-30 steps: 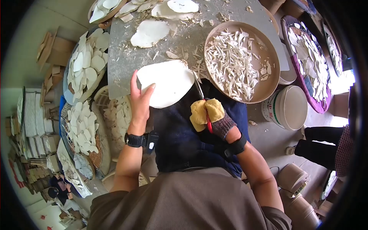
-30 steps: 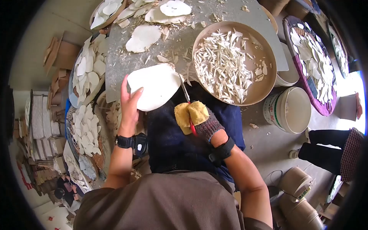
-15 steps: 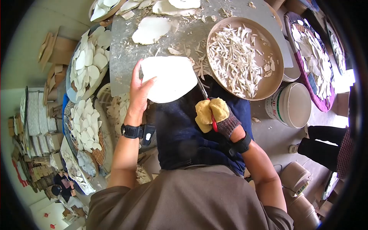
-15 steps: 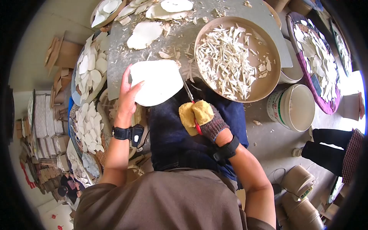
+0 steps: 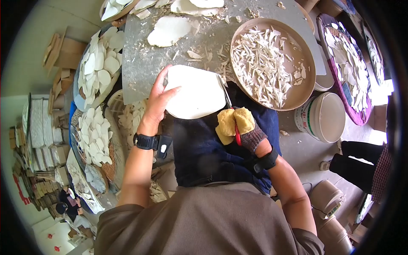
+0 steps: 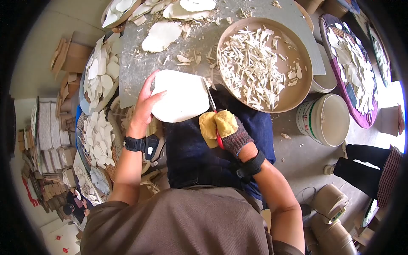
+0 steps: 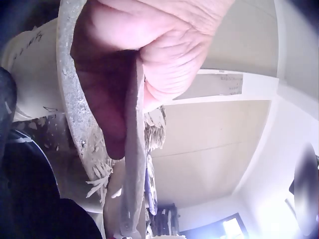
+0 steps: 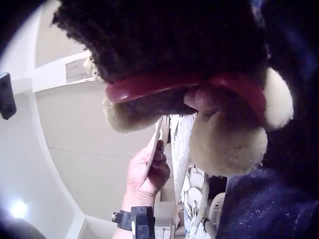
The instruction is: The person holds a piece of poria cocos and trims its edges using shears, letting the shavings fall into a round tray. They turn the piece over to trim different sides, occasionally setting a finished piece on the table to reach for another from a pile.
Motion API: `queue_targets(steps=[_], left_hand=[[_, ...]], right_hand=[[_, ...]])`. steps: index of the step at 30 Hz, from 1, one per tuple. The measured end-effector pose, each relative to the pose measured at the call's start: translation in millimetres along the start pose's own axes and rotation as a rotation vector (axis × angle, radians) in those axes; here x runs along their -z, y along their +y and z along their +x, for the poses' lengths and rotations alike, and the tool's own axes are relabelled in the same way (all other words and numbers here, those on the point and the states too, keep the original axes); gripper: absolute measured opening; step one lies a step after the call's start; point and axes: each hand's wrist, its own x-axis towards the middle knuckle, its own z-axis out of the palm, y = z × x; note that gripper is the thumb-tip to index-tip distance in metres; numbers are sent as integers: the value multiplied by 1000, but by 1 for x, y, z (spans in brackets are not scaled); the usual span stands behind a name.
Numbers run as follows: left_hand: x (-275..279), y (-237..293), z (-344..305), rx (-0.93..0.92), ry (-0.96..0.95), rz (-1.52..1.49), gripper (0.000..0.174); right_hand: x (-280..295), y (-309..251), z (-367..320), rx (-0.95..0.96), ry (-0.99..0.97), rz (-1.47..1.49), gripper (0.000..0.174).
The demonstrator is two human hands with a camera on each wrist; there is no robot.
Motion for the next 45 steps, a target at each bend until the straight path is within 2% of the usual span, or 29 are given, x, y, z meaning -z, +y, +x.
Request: queue_targets(steps=[3, 6, 8, 10, 12, 14, 16, 18, 19, 20, 22, 23, 24, 25, 26, 27, 28, 30, 32, 33, 34, 35, 37, 38, 40, 42, 43, 44, 45], left_hand=[[1, 2, 1, 15, -1, -16, 68], [3, 3, 2, -9, -8, 2, 68], [1, 7, 3, -14, -23, -11, 67], [0, 11, 2, -17, -57, 39, 68], [0, 13, 1, 24, -99, 47, 69], [5, 17, 1, 60, -121, 62, 69], [9, 18, 4, 76, -139, 80, 70], [16, 19, 5, 73, -150, 104, 70], [19, 18, 5, 63, -164, 105, 69], [23, 17, 3, 49, -177, 108, 68], [35, 20, 5, 75, -211, 106, 65], [46, 25, 5, 121, -232, 99, 63], [61, 29, 5, 167, -252, 92, 61], [92, 26, 10, 156, -105, 120, 56], [133, 22, 18, 143, 42, 145, 51], [171, 21, 22, -36, 261, 34, 46], [200, 26, 27, -216, 475, -82, 42], [216, 59, 34, -444, 793, -144, 35], [194, 84, 47, -426, 637, -88, 34], [178, 91, 55, -417, 558, -60, 34], [159, 95, 67, -318, 476, 60, 34], [151, 87, 83, -239, 326, 84, 32], [117, 64, 119, -165, 226, 353, 30], [110, 42, 143, -288, 157, 491, 32], [78, 5, 184, -348, 214, 781, 49], [28, 20, 192, -302, 275, 1254, 65], [18, 7, 201, -350, 409, 1388, 66], [13, -9, 211, -396, 548, 1517, 68], [3, -9, 209, -600, 726, 1620, 56]], right_hand=[[8, -10, 3, 158, 49, -226, 12], [8, -9, 2, 83, 26, -153, 10], [-2, 4, -7, -242, 8, 301, 11], [-7, 6, -9, -441, 26, 647, 13], [-8, 11, -11, -210, -21, 216, 15], [14, -22, 3, 62, -95, -217, 16], [13, -12, -3, -239, -204, 283, 19], [19, -13, -5, -31, -232, -133, 19], [17, -21, -7, -276, -246, 251, 17], [15, -30, -8, -526, -170, 625, 15], [15, -33, -8, -605, -207, 689, 15], [15, -26, -11, -631, -230, 650, 14], [15, -19, -9, -293, -352, 225, 14], [16, -21, -9, -329, -344, 279, 13], [17, -24, -10, -475, -308, 454, 13], [18, -27, -12, -620, -246, 628, 13], [19, -27, -12, -621, -232, 693, 13], [17, -20, -15, -622, -205, 821, 15], [10, -7, -18, -398, -306, 486, 21], [10, -15, -14, -331, -323, 437, 23], [10, -25, -10, -258, -335, 383, 24], [3, -12, -19, -409, -343, 644, 24], [-1, -5, -19, -438, -337, 672, 21], [4, -22, -14, -482, -305, 625, 17], [2, -9, -21, -383, -341, 466, 17], [12, -28, -16, -363, -368, 518, 17], [1, -16, -19, -790, -232, 1043, 16], [-3, -9, -24, -827, -246, 1108, 18], [-1, -13, -20, -819, -267, 1137, 18]])
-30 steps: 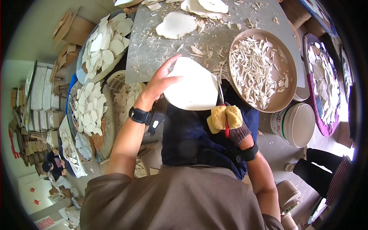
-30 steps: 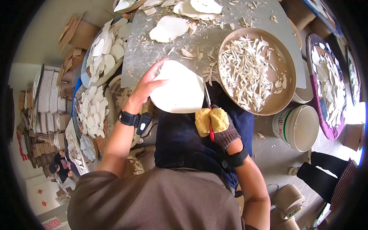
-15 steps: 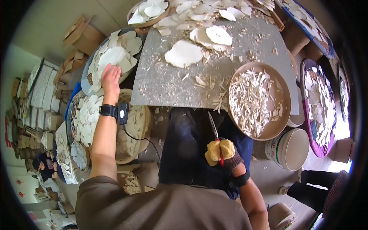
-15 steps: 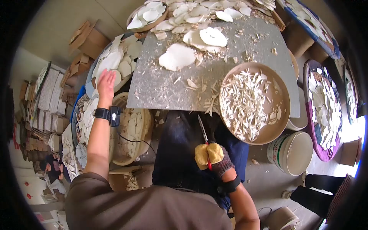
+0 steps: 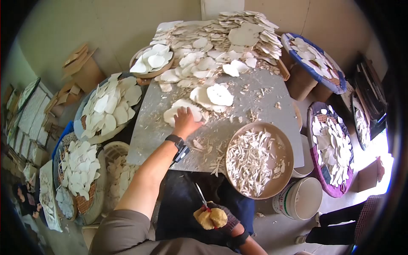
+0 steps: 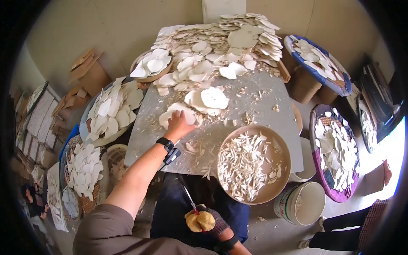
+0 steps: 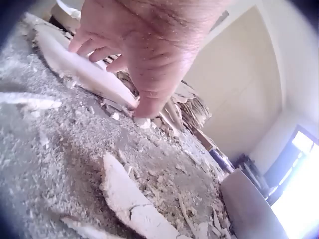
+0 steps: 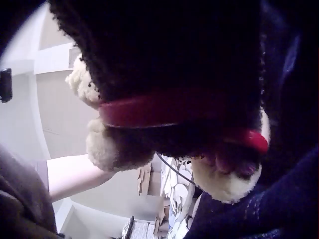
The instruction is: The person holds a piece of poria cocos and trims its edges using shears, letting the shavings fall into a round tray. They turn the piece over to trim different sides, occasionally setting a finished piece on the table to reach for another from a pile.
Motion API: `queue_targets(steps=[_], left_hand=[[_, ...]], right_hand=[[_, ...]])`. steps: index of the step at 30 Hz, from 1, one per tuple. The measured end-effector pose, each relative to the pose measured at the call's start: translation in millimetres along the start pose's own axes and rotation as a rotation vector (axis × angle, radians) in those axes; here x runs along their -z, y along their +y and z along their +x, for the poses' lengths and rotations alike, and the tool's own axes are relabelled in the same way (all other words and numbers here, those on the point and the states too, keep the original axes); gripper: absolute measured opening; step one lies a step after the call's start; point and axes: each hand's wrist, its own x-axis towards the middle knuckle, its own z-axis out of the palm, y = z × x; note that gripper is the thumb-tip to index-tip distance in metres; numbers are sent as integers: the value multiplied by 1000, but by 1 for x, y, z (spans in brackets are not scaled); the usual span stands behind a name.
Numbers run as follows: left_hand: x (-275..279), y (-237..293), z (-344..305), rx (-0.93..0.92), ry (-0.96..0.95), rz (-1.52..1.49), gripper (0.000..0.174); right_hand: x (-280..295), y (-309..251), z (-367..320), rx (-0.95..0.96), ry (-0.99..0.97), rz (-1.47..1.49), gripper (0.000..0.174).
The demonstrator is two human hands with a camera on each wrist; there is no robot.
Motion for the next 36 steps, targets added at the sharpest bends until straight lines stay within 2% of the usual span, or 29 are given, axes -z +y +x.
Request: queue_targets(steps=[3, 4, 5, 6, 8, 9, 10, 11, 12, 14, 15, 17, 18, 22, 23, 25, 26, 27, 29, 31, 34, 36], left_hand=[[13, 4, 21, -9, -471, -172, 46], [19, 1, 21, -117, -475, -141, 29], [17, -5, 22, -175, -430, -153, 25], [13, -12, 23, -230, -388, -165, 21], [25, -23, 23, -294, -278, -174, 14], [40, -28, 28, -238, -227, -171, 17], [59, -34, 34, -198, -159, -154, 12], [72, -43, 36, -157, -10, -263, 10], [81, -52, 37, -117, 144, -371, 9], [97, -74, 35, 145, 102, -699, 10], [101, -83, 31, 280, 81, -860, 12], [109, -95, 13, 564, 32, -1228, 18], [115, -95, 2, 703, 3, -1358, 21], [110, -91, -43, 932, -45, -1784, 21], [110, -87, -56, 939, -129, -1818, 24], [141, -58, -68, 948, -299, -1886, 30], [124, -64, -85, 950, -323, -1908, 42], [127, -57, -92, 948, -323, -1909, 44], [143, -39, -104, 944, -327, -1915, 47], [151, -29, -112, 927, -362, -1904, 45], [154, -28, -123, 927, -415, -1892, 45], [154, -27, -128, 972, -442, -1904, 46]], right_hand=[[-1, -5, -5, -43, 0, 217, 20], [11, 5, -2, -37, -19, 272, 20], [19, 14, -1, -35, -38, 327, 20], [4, 2, -7, -36, 67, 256, 20], [-2, -3, -9, -40, 73, 171, 19], [4, 2, -7, -32, 42, 160, 18], [13, 5, -9, 33, -52, 14, 18], [6, 3, -9, -6, 32, 140, 18], [7, 5, -9, 3, 30, 111, 18], [15, 9, -10, 67, -37, 31, 17], [8, 2, -16, 266, -44, -364, 16], [30, 24, -3, 99, -83, 161, 16], [22, 16, -7, 75, -73, 248, 20], [22, 19, -11, 138, -49, 347, 25], [26, 20, -10, 181, -112, 326, 26], [13, 5, -16, 251, -79, 162, 27], [17, 11, -12, 252, -77, 352, 29], [12, 6, -10, 208, -122, 572, 27], [9, 0, -10, 245, -161, 525, 24], [7, -4, -11, 198, -50, 494, 29], [-11, -19, -18, 360, 51, -327, 27], [-10, -14, -13, 419, 79, -662, 25]])
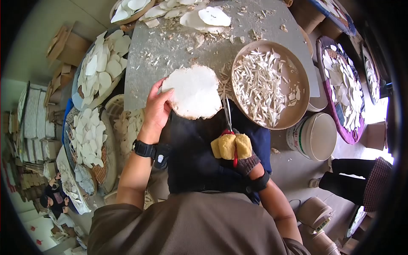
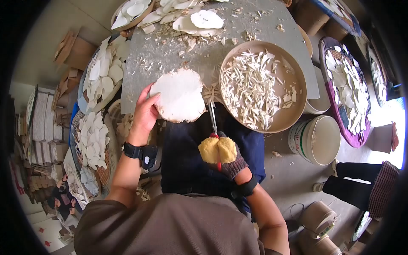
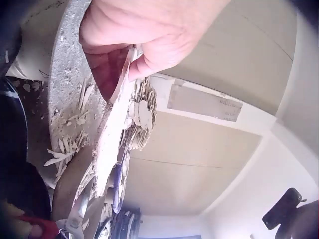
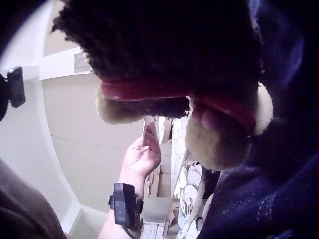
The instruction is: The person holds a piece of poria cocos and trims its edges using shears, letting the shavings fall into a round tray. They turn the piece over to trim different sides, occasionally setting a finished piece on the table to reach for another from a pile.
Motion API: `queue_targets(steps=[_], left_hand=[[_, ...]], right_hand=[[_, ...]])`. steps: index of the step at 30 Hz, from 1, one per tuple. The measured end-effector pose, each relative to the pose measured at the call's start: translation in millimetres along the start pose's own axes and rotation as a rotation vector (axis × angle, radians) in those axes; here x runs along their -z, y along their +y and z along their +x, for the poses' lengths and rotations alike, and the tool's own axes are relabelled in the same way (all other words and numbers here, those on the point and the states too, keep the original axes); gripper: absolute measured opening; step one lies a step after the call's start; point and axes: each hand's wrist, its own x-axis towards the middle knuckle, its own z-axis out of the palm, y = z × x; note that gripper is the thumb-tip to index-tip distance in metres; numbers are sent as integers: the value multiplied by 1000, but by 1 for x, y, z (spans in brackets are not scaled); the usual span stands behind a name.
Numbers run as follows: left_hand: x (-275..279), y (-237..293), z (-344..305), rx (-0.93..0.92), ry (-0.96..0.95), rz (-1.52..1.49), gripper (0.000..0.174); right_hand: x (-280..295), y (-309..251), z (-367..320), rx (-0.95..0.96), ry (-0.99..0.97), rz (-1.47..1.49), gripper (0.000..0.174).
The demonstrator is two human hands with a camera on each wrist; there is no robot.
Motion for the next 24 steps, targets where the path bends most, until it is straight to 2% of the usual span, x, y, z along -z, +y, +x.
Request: queue_targets(steps=[4, 7, 8, 11, 13, 14, 16, 19, 21, 23, 24], left_hand=[[0, -10, -6, 44, -40, 71, 54], [-8, -14, -12, 31, -80, 117, 63], [-7, -15, -13, 60, -69, 110, 69], [-12, -13, -14, 31, -70, 121, 69], [-15, -11, -13, 21, -78, 139, 69], [-16, -10, -13, 15, -82, 148, 69], [-16, -8, -11, 20, -94, 166, 69], [-12, -8, -8, 27, -107, 186, 70], [-10, -12, -7, 32, -97, 184, 69], [-9, -13, -6, 33, -67, 174, 66], [-9, -10, -6, 63, -97, 152, 60]], right_hand=[[-6, -5, 2, -130, 45, 372, 24], [-5, 3, 1, -141, 65, 349, 24], [-4, 3, 0, -115, 60, 260, 24], [-1, 1, -2, -43, 45, -14, 23], [0, 0, -3, -49, 38, -18, 23], [1, 0, -3, -78, 36, 70, 23], [3, 1, -4, -13, 16, -36, 24], [6, -1, -6, 240, 7, -535, 26], [8, -9, -6, 372, 59, -759, 27], [3, 4, -9, 43, 119, -122, 27], [2, 5, -9, -40, 101, 75, 26]])
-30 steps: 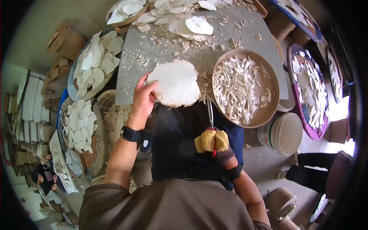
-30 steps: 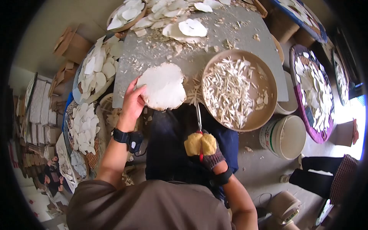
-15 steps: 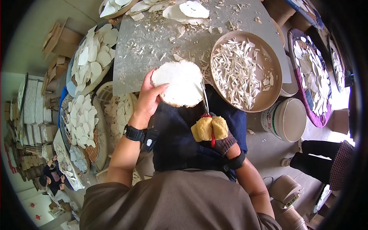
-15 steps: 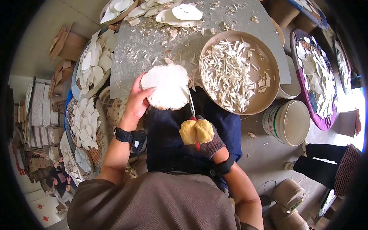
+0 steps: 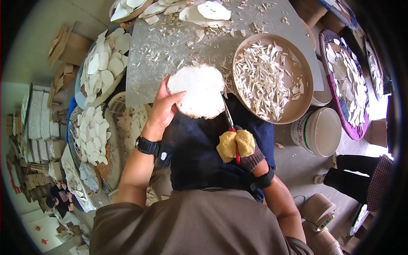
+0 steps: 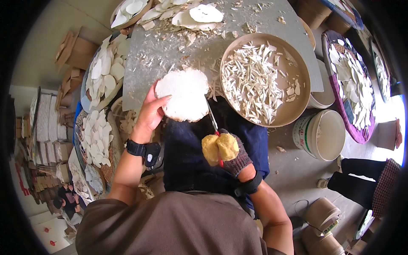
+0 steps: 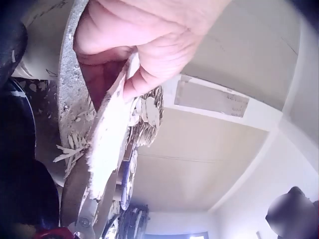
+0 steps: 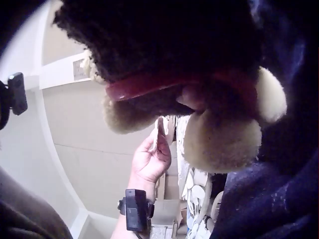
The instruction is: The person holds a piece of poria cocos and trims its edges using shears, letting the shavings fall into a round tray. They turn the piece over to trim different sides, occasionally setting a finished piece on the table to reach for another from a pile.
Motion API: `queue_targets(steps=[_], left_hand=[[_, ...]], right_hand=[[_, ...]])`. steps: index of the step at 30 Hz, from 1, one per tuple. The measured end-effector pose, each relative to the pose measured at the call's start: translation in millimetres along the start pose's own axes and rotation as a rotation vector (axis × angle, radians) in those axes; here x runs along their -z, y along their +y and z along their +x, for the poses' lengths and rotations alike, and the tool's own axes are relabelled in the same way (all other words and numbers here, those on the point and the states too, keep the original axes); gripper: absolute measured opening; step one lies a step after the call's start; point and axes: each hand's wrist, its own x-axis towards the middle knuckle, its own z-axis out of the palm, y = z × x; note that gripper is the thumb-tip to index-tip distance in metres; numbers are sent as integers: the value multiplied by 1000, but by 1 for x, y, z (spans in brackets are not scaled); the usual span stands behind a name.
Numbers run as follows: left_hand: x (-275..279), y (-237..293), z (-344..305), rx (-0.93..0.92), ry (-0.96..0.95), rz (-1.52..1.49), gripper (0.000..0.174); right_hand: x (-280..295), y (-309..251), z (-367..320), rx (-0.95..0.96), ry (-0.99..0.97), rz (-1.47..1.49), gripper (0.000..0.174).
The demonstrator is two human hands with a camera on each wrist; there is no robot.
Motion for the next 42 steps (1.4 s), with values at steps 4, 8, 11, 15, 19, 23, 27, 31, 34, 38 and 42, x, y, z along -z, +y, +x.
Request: queue_targets(steps=[4, 8, 11, 15, 19, 23, 27, 31, 34, 38, 42], left_hand=[[16, 19, -5, -33, -155, -18, 35], [12, 34, -3, -380, -227, 323, 10], [9, 34, -3, -545, -232, 553, 11], [8, 32, -5, -562, -296, 620, 11], [4, 32, -8, -507, -324, 583, 8], [8, 30, -4, -543, -354, 660, 8], [7, 26, -3, -583, -266, 669, 7], [7, 8, -11, -421, -13, 429, 18], [-13, 9, -20, -217, 53, 121, 27], [-14, -5, -28, -99, -5, 51, 36], [-22, -11, -38, -26, -42, 80, 40]], right_hand=[[4, -6, 1, -131, -92, 406, 23], [2, 3, 1, -267, -105, 972, 19], [-1, 16, 11, -264, -394, 1509, 30], [-2, 23, 10, -119, -388, 1181, 31], [-2, 7, 10, -294, -230, 1339, 25], [0, 9, 9, -250, -226, 1218, 23], [-4, -2, 6, -185, -150, 1100, 18], [-2, 13, 16, 3, -11, 618, 15], [2, 13, 21, -80, 34, 723, 15], [-7, 14, 27, 177, 126, 71, 15], [-10, 46, 35, 155, 245, 48, 13]])
